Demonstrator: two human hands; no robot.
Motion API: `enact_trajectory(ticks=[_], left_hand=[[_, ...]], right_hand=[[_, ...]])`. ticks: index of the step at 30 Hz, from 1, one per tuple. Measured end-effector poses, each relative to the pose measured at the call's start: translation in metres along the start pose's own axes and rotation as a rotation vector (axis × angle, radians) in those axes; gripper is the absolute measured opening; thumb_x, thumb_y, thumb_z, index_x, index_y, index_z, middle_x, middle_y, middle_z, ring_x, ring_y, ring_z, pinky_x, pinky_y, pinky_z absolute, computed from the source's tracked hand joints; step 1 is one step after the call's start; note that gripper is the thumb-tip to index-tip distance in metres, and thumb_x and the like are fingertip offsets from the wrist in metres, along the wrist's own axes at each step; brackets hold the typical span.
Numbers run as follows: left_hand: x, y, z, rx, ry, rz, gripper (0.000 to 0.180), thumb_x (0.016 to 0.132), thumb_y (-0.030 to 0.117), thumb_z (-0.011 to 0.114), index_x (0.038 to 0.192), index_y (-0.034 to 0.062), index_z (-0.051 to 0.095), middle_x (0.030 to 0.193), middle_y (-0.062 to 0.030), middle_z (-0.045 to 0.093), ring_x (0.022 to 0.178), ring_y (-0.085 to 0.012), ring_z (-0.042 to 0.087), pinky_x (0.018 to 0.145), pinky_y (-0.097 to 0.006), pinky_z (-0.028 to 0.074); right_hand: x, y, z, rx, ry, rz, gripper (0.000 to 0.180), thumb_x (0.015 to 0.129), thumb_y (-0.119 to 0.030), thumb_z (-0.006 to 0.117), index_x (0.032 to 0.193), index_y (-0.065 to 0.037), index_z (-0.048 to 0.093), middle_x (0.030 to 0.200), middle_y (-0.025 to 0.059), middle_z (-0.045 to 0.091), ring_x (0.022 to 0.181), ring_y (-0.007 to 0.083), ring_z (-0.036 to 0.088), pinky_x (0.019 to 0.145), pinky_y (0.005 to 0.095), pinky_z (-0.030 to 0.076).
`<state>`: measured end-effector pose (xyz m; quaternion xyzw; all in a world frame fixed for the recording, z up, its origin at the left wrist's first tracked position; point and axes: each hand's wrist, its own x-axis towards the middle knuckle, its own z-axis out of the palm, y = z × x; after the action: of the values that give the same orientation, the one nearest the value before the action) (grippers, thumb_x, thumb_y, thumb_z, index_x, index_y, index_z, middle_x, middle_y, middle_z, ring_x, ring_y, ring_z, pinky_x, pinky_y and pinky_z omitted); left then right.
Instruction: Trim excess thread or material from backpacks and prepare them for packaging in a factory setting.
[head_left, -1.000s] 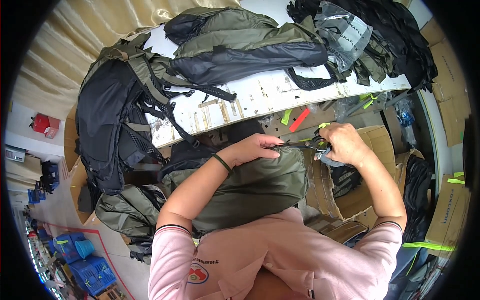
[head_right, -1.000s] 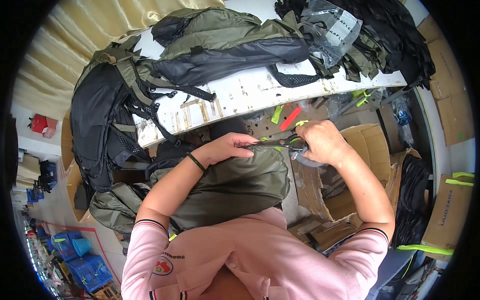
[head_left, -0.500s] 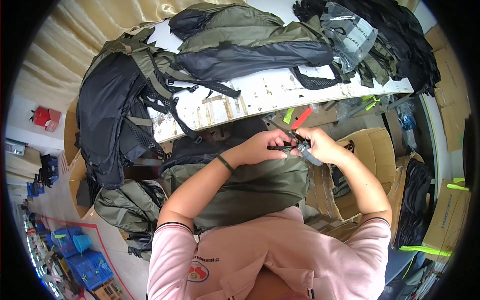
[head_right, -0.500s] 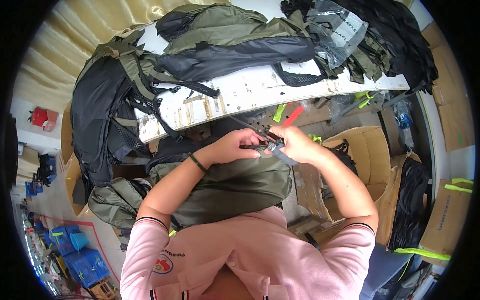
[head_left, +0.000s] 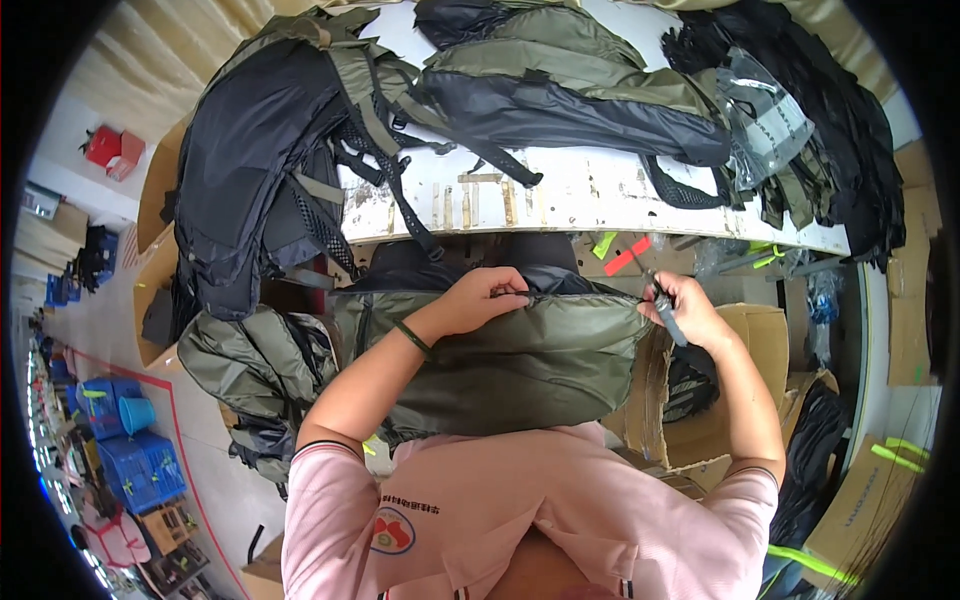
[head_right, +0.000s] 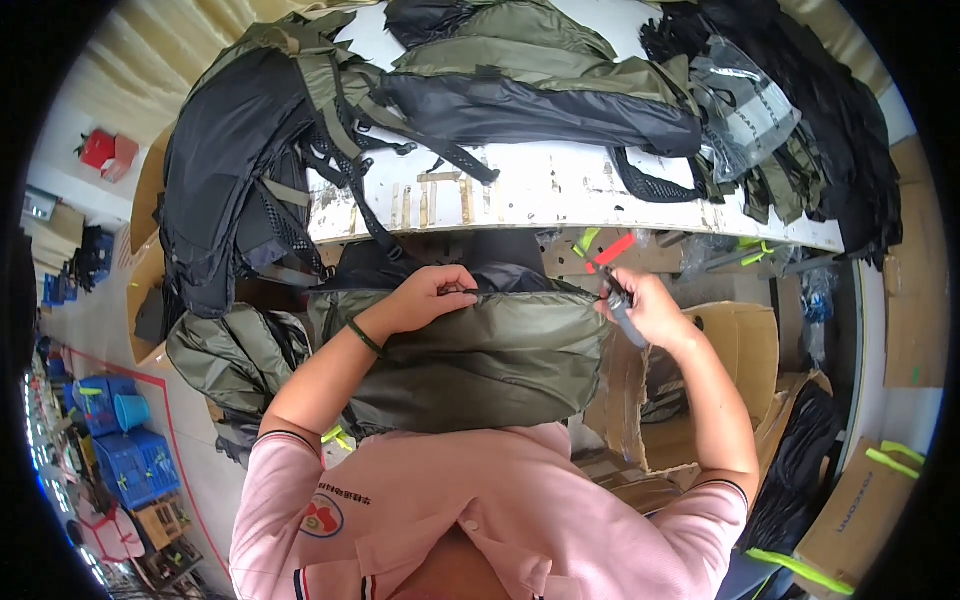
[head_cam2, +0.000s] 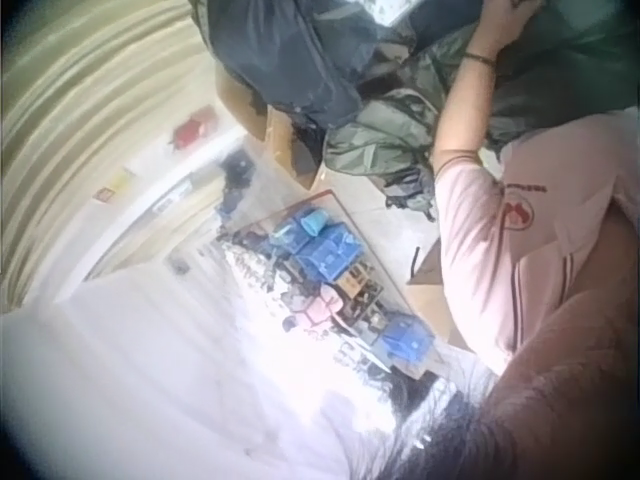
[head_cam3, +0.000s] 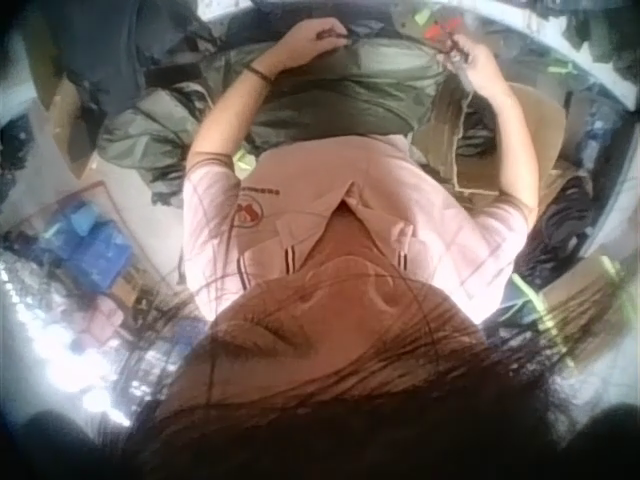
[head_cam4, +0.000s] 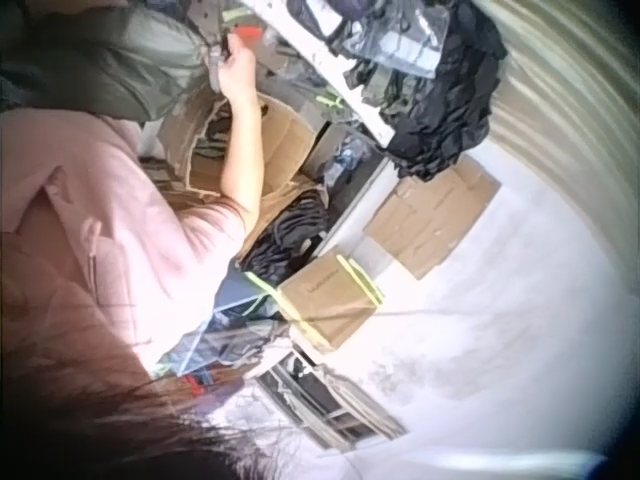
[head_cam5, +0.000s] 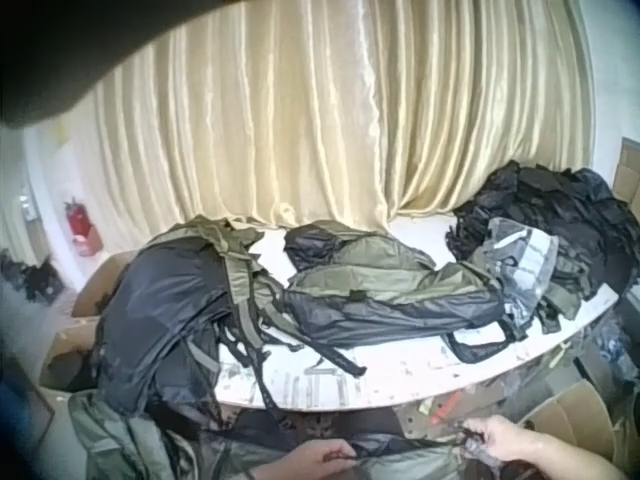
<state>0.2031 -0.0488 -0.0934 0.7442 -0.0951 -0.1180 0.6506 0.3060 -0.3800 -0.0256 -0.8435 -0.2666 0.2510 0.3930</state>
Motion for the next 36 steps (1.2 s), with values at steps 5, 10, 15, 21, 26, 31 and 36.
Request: enact_trajectory(ticks=[5, 10, 15, 21, 26, 31, 36], left_hand=[[-0.005, 0.000, -0.001, -0.343, -0.054, -0.128, 0.010, 0.091, 0.011, 0.065, 0.095, 0.0022, 0.063, 0.080, 0.0052, 0.058, 0.072, -0.0001, 0.049, 0.063, -0.018, 0.042], [-0.007, 0.003, 0.002, -0.362, -0.031, -0.122, 0.009, 0.090, 0.010, 0.065, 0.095, 0.0029, 0.064, 0.080, 0.0046, 0.060, 0.072, -0.0009, 0.050, 0.064, -0.018, 0.042], [-0.008, -0.005, 0.003, -0.342, -0.011, -0.085, 0.009, 0.089, 0.010, 0.066, 0.095, 0.0027, 0.064, 0.081, 0.0040, 0.060, 0.071, -0.0016, 0.050, 0.064, -0.019, 0.042], [-0.009, -0.009, 0.001, -0.320, -0.034, -0.070, 0.009, 0.090, 0.008, 0.065, 0.096, 0.0024, 0.063, 0.085, 0.0034, 0.061, 0.076, -0.0022, 0.052, 0.068, -0.020, 0.043], [-0.008, -0.009, 0.002, -0.325, -0.063, -0.071, 0.009, 0.091, 0.006, 0.065, 0.098, 0.0022, 0.061, 0.089, 0.0029, 0.062, 0.081, -0.0024, 0.054, 0.072, -0.020, 0.045], [-0.011, -0.012, 0.003, -0.333, -0.061, -0.057, 0.010, 0.091, 0.006, 0.065, 0.099, 0.0020, 0.061, 0.089, 0.0022, 0.062, 0.082, -0.0030, 0.055, 0.073, -0.020, 0.045], [-0.010, -0.012, 0.002, -0.339, -0.073, -0.083, 0.014, 0.089, 0.006, 0.067, 0.100, 0.0020, 0.061, 0.090, 0.0021, 0.063, 0.083, -0.0031, 0.055, 0.074, -0.020, 0.045]], right_hand=[[0.016, -0.052, -0.017, -0.659, -0.045, -0.267, 0.045, 0.064, -0.029, 0.083, 0.087, -0.001, 0.057, 0.081, 0.0166, 0.061, 0.078, 0.0385, 0.059, 0.069, 0.0422, 0.049], [0.039, -0.080, -0.013, -0.874, -0.178, -0.369, 0.043, 0.062, -0.029, 0.078, 0.086, 0.000, 0.057, 0.087, 0.0153, 0.062, 0.089, 0.0347, 0.059, 0.077, 0.0440, 0.049], [0.052, -0.086, -0.010, -0.860, -0.306, -0.329, 0.043, 0.065, -0.035, 0.079, 0.085, -0.003, 0.059, 0.088, 0.0147, 0.064, 0.093, 0.0342, 0.061, 0.080, 0.0440, 0.050], [0.056, -0.090, -0.009, -0.819, -0.409, -0.249, 0.045, 0.065, -0.043, 0.080, 0.083, -0.006, 0.061, 0.086, 0.0138, 0.065, 0.090, 0.0346, 0.063, 0.079, 0.0437, 0.049], [0.058, -0.086, -0.011, -0.799, -0.445, -0.207, 0.050, 0.064, -0.046, 0.080, 0.083, -0.005, 0.060, 0.084, 0.0142, 0.063, 0.085, 0.0360, 0.062, 0.075, 0.0445, 0.048], [0.055, -0.087, -0.007, -0.812, -0.429, -0.239, 0.054, 0.064, -0.049, 0.081, 0.082, -0.003, 0.059, 0.081, 0.0143, 0.062, 0.082, 0.0374, 0.061, 0.071, 0.0453, 0.047], [0.054, -0.079, -0.006, -0.779, -0.407, -0.225, 0.054, 0.063, -0.052, 0.081, 0.077, -0.004, 0.062, 0.075, 0.0144, 0.063, 0.076, 0.0371, 0.063, 0.066, 0.0454, 0.047]])
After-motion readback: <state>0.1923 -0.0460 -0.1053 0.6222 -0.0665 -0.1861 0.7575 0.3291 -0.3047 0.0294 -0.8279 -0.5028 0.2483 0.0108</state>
